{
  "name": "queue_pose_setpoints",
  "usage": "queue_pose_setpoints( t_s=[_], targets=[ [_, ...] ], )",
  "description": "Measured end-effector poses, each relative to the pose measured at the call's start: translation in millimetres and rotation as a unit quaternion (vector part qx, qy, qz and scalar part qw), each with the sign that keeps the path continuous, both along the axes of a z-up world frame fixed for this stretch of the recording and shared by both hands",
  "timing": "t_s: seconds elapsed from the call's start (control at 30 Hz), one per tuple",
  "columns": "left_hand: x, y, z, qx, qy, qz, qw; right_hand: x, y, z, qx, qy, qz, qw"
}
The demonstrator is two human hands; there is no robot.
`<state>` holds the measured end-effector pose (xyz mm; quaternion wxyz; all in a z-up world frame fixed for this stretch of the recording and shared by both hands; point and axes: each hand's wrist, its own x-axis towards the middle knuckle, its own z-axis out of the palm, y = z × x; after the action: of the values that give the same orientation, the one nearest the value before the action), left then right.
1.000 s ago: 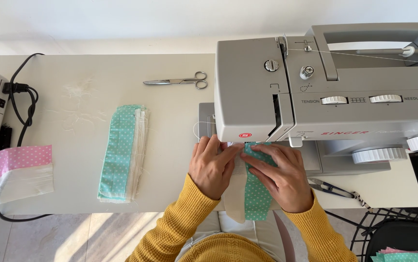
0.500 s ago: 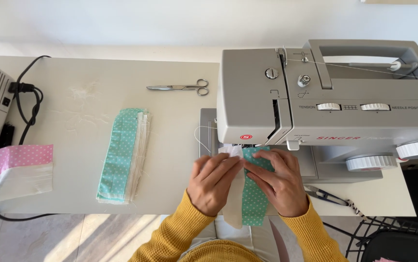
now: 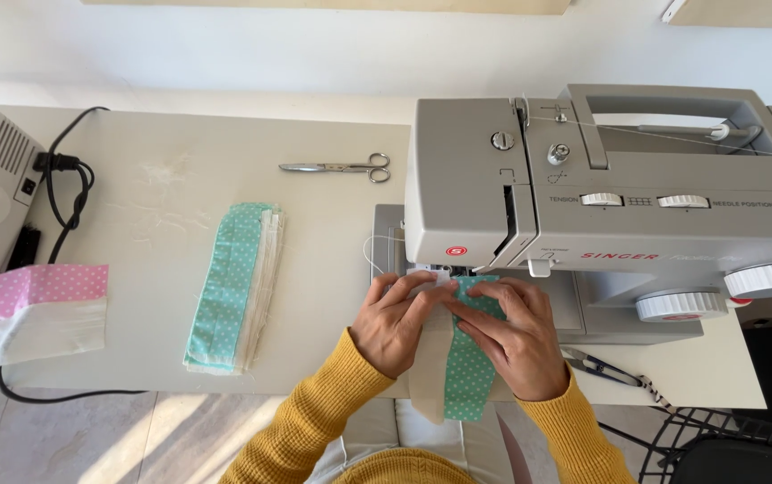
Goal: Sewing two strips of patterned fabric together using a sewing machine.
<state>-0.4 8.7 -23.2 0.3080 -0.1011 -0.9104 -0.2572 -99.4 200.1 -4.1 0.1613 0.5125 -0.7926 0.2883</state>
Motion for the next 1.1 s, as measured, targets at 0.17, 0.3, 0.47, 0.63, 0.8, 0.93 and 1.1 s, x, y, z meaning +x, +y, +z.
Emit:
queue_pose_setpoints(
  t_s=[0.17, 0.3, 0.47, 0.63, 0.8, 0.93, 1.1],
  targets=[
    [-16, -14, 6, 0.002, 0.014, 0.012, 1.0, -2, 2, 0, 0.005, 0.012, 0.005, 1.0],
    [-24, -23, 2, 0.015, -0.027, -0.003, 1.0, -1, 3, 3, 0.006, 0.015, 0.02, 1.0],
    [-38, -27, -14, 0.063, -0.067, -0.044, 0.995, -2, 5, 1, 0.009, 0.02, 0.035, 0.999],
    [-45, -41, -4, 0.073, -0.097, -0.094, 0.988, -3, 6, -2, 0.004, 0.017, 0.034, 0.999],
    [-54, -49, -3, 0.088, -0.145, -0.147, 0.975, -5, 6, -4, 0.003, 0.025, 0.041, 0.999],
    [-58, -46, 9, 0.123, -0.204, -0.145, 0.961, -6, 7, -3, 0.011, 0.032, 0.047, 0.998],
    [-58, -42, 15, 0.114, -0.244, -0.122, 0.955, -6, 6, -3, 0.016, 0.042, 0.063, 0.997]
  ],
)
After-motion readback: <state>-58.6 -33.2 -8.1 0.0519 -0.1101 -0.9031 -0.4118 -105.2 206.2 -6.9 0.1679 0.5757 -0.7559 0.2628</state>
